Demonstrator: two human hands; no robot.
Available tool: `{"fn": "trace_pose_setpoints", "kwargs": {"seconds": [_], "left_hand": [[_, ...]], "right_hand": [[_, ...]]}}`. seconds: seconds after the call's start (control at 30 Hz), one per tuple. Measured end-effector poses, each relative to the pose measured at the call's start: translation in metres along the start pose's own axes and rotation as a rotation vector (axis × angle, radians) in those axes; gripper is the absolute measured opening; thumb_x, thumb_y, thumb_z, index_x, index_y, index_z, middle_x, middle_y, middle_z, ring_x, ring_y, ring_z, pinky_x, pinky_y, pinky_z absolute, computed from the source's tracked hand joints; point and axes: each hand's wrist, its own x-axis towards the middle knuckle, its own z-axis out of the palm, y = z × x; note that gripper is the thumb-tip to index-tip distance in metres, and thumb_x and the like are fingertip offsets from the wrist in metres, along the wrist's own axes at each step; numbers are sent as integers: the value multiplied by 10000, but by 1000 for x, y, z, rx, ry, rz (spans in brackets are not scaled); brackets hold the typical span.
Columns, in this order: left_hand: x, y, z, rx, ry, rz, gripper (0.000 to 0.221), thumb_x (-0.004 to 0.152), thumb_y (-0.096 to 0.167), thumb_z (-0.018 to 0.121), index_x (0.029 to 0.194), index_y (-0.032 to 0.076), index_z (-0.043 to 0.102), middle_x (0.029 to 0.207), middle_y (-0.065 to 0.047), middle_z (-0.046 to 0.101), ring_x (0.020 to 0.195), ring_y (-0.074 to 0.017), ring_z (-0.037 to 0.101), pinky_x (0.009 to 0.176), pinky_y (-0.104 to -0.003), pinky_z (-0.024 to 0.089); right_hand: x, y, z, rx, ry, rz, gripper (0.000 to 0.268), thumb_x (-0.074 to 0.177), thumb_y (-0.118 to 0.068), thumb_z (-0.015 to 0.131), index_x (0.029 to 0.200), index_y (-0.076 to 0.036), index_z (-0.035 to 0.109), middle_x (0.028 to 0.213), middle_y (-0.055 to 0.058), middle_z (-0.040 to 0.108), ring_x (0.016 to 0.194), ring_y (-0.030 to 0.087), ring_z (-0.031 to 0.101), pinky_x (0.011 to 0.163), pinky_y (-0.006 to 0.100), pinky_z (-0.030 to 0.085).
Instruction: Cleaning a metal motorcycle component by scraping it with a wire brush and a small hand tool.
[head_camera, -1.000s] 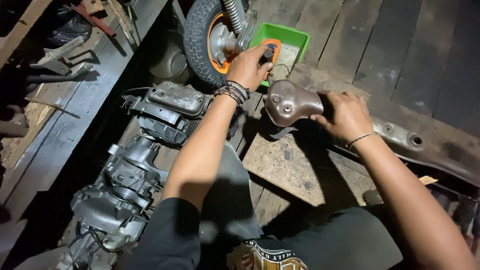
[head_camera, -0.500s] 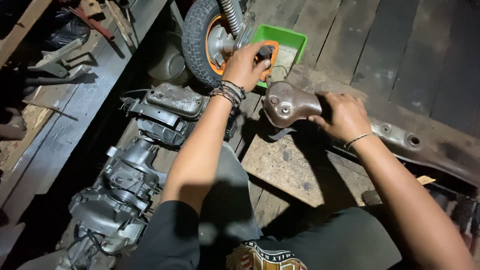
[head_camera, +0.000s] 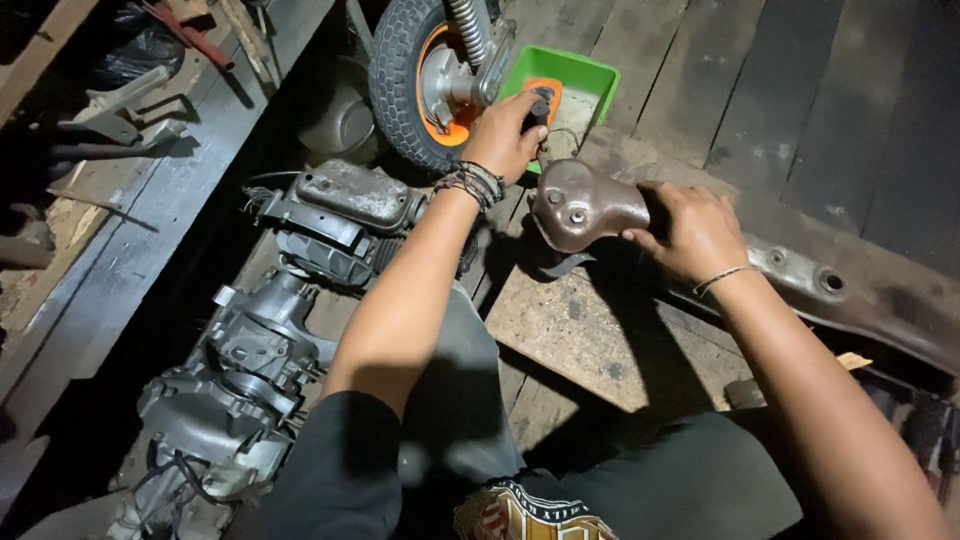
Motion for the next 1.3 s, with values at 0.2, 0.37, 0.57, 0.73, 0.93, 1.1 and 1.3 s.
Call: {"fn": "trace_pose_setpoints", "kwargs": {"seconds": [0.2,0.37,0.57,0.73,0.93,1.1,1.3], "left_hand": [[0,-13,8,-88,64,27,427,948,122,689,1341,-13,588,1230,-229,684,1120,-408,664,964,-505,544],[-3,-11,6,-85,57,5,459,968,120,661,1401,30,535,1169,-210,688,1080,-392,662,938,-489,549],[-1,-3,3,-105,40,-10,363,954,81,660,1305,19,592,1273,-227,649,1186,-406,620,1045,-516,500],[3,2,-5,-83,27,-34,478,978,146,665,1416,4,536,1303,-232,663,1218,-411,628,1067,-533,506],[0,7,-7,-78,55,29,285,925,72,695,1195,6,630,1136,-203,706,1024,-396,685,918,-517,556],[0,2,-6,-51,30,3,370,958,123,687,1285,-18,589,1216,-226,683,1096,-413,668,959,-520,549],[1,0,-4,-87,29,-54,409,967,106,661,1343,-24,566,1253,-233,672,1154,-402,657,1035,-508,539]], "right_hand": [[-1,-1,-1,18,-4,9,734,868,-585,689,1475,-206,528,1245,162,702,1175,395,616,940,558,448],[0,-1,-1,21,-11,19,726,862,-556,704,1470,-203,522,1249,171,699,1181,392,618,951,575,452],[0,2,4,5,-24,25,762,865,-585,696,1469,-156,518,1272,182,685,1197,400,613,1009,644,435],[0,0,-2,23,-11,4,710,862,-529,727,1447,-178,533,1237,159,702,1163,387,627,957,601,460],[2,7,8,-29,-9,2,819,853,-616,696,1494,-136,520,1301,188,682,1223,401,610,1025,626,450],[2,4,4,-6,-7,-9,784,861,-589,702,1494,-165,517,1304,164,686,1222,384,615,1020,604,447],[3,-3,-4,-11,-72,52,818,863,-590,709,1506,-139,484,1277,235,671,1180,421,627,971,584,536]]}}
